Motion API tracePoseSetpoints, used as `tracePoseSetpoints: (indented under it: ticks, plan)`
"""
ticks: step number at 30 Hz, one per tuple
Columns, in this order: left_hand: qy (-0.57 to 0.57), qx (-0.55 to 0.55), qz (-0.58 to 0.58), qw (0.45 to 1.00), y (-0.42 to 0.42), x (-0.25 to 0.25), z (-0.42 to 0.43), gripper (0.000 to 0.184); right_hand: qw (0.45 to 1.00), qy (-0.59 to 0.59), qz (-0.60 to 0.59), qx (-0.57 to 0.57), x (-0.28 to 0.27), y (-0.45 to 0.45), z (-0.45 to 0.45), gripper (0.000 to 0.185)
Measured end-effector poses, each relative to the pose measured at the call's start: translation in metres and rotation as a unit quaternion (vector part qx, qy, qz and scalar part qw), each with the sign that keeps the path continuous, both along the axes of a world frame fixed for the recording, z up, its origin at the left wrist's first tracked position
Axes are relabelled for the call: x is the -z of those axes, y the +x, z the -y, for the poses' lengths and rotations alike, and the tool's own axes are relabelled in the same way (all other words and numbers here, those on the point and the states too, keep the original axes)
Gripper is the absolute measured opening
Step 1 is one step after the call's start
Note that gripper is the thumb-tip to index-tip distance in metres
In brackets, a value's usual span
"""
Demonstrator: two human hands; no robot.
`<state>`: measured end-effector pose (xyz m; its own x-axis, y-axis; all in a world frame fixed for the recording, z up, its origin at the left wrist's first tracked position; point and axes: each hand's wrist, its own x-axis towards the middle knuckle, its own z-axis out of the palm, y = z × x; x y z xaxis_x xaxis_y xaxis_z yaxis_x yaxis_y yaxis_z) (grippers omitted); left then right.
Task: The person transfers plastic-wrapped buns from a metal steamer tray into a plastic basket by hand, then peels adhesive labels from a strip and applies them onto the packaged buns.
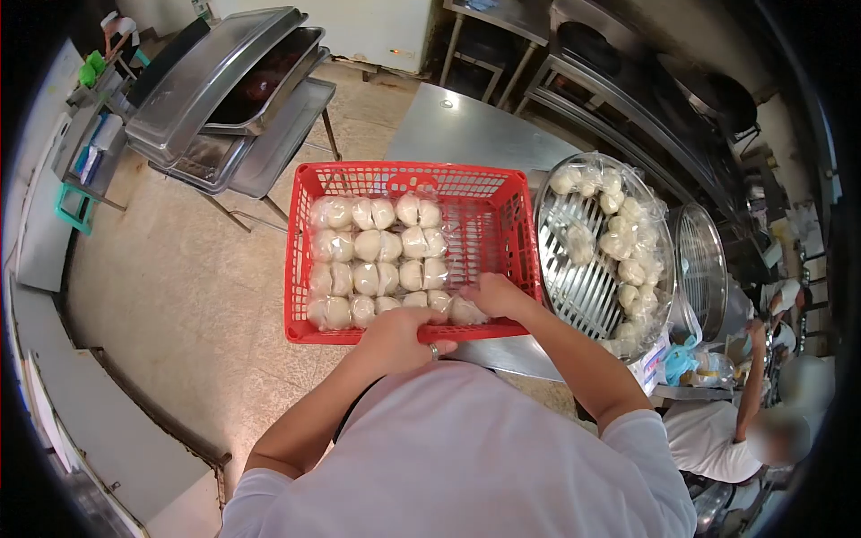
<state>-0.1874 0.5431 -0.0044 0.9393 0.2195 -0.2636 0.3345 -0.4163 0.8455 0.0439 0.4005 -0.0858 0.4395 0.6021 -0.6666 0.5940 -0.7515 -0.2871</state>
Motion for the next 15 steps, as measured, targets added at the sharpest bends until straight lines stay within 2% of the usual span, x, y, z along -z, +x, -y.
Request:
tracePoseSetpoints:
  ticks: [1, 3, 6, 7, 9, 10, 12, 15]
  plan:
    - [0.031, 0.030, 0.012, 0.999, -0.003, 0.000, 0.004, 0.039, 0.999, 0.037, -0.018, 0.005, 0.002, -0.001, -0.001, 0.057]
    - [0.056, 0.020, 0.034, 0.998, -0.003, 0.015, 0.007, 0.034, 0.992, 0.116, -0.052, 0.016, 0.009, -0.004, -0.004, 0.056]
    - [0.063, 0.014, 0.036, 0.997, -0.002, 0.018, 0.006, 0.029, 0.980, 0.116, -0.158, 0.042, -0.028, -0.009, -0.011, 0.055]
    - [0.060, 0.013, 0.031, 0.998, -0.001, 0.018, 0.006, 0.028, 0.986, 0.094, -0.136, 0.014, -0.026, -0.009, -0.009, 0.054]
    - [0.120, 0.029, 0.112, 0.986, -0.002, 0.025, 0.010, 0.026, 0.994, 0.048, -0.091, -0.035, -0.019, -0.007, -0.002, 0.055]
    - [0.149, 0.036, 0.153, 0.976, -0.001, 0.028, 0.014, 0.025, 0.997, 0.039, -0.070, -0.017, -0.017, -0.009, 0.000, 0.053]
    - [0.177, 0.045, 0.168, 0.969, 0.000, 0.030, 0.018, 0.024, 0.999, 0.021, -0.033, 0.013, -0.015, -0.013, 0.001, 0.051]
    - [0.193, 0.054, 0.159, 0.967, 0.000, 0.032, 0.018, 0.025, 1.000, 0.013, 0.020, -0.013, -0.020, -0.018, 0.008, 0.046]
